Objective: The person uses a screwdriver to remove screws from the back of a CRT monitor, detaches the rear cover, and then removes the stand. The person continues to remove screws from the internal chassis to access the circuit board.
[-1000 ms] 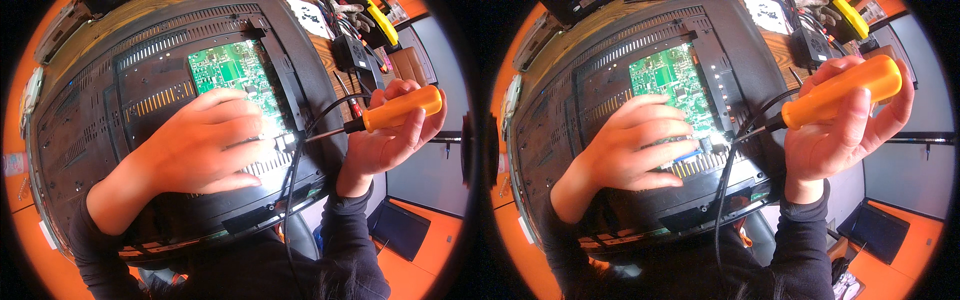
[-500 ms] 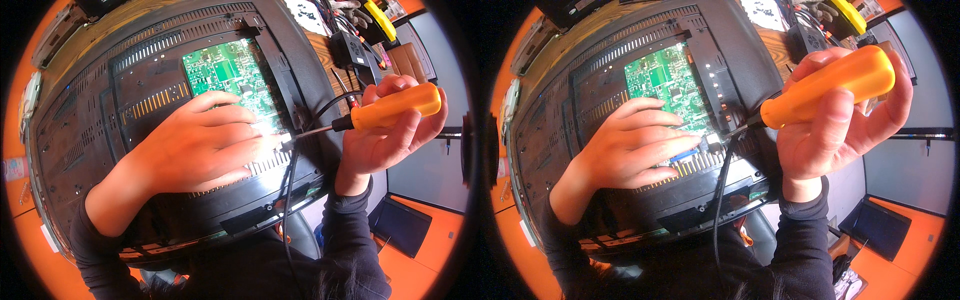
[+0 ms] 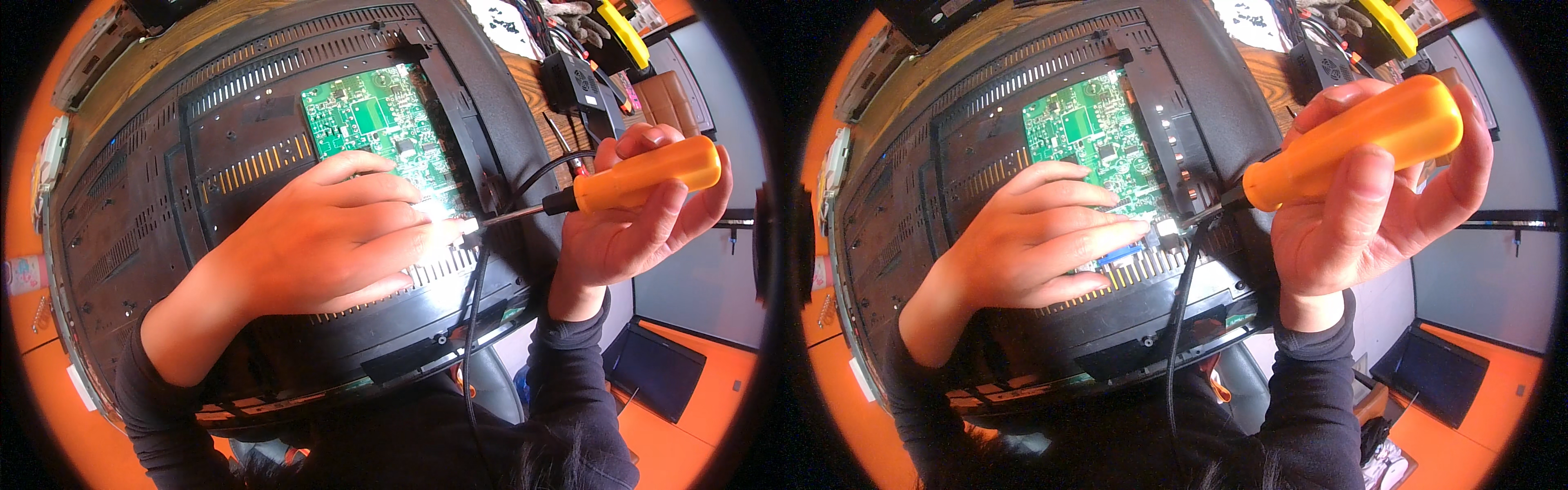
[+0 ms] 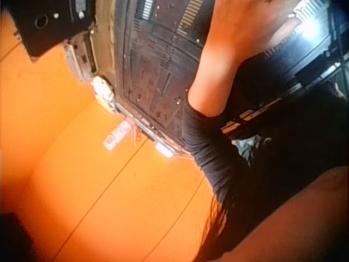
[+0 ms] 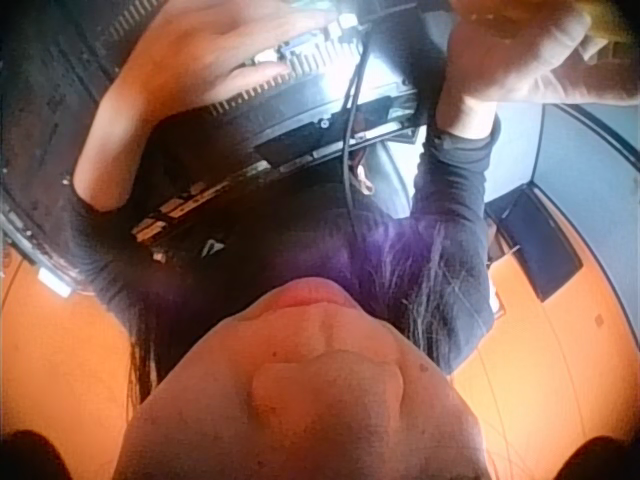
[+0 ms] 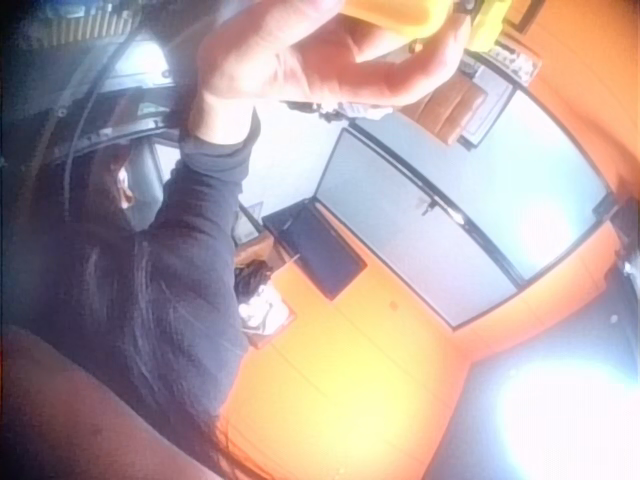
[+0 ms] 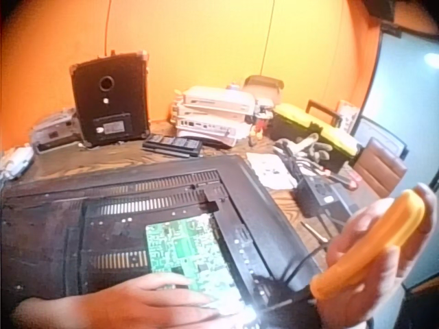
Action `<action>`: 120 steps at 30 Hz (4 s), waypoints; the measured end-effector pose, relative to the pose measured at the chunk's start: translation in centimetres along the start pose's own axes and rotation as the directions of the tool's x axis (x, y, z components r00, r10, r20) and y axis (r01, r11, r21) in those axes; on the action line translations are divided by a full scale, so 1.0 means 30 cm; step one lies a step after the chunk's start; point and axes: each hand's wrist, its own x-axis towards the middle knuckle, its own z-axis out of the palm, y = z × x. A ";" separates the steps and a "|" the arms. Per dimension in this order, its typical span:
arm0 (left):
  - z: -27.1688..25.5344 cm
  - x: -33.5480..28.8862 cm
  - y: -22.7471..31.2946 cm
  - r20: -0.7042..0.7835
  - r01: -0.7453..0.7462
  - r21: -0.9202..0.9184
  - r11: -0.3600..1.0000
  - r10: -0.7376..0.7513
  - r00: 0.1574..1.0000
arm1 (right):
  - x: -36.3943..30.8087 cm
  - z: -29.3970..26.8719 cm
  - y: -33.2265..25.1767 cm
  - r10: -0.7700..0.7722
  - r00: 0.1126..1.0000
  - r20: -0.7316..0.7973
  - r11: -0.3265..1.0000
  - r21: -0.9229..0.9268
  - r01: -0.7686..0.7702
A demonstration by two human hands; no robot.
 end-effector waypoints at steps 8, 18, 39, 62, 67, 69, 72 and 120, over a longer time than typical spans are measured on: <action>0.000 0.002 0.000 -0.003 -0.002 0.003 1.000 0.002 1.000 | 0.000 -0.009 -0.001 0.047 0.999 0.011 0.999 0.000 -0.047; 0.003 0.000 0.003 -0.009 -0.004 0.025 1.000 0.004 1.000 | 0.006 -0.017 0.002 0.000 0.993 -0.119 1.000 -0.014 -0.002; 0.011 0.006 0.001 -0.053 -0.018 0.015 1.000 0.018 0.998 | 0.006 -0.039 -0.012 -0.035 0.998 0.052 0.999 -0.010 0.035; 0.006 0.002 -0.002 -0.023 -0.018 0.004 1.000 0.018 1.000 | 0.007 -0.023 0.001 -0.004 0.991 0.131 0.999 -0.035 0.008; 0.007 0.003 -0.002 -0.027 -0.014 0.008 1.000 0.014 1.000 | 0.026 -0.037 -0.002 -0.077 0.936 0.343 0.956 0.291 -0.028; 0.008 0.003 -0.003 -0.029 -0.018 0.020 1.000 0.018 0.999 | 0.037 -0.042 -0.002 -0.114 0.895 0.431 0.927 0.370 -0.060; 0.009 0.003 -0.003 -0.033 -0.012 0.004 1.000 0.012 0.999 | 0.041 -0.036 0.001 -0.124 0.896 0.427 0.946 0.323 -0.023; -0.017 0.010 0.003 0.046 -0.002 0.007 1.000 0.002 0.999 | 0.038 -0.063 0.013 -0.015 1.000 -0.002 1.000 0.005 0.015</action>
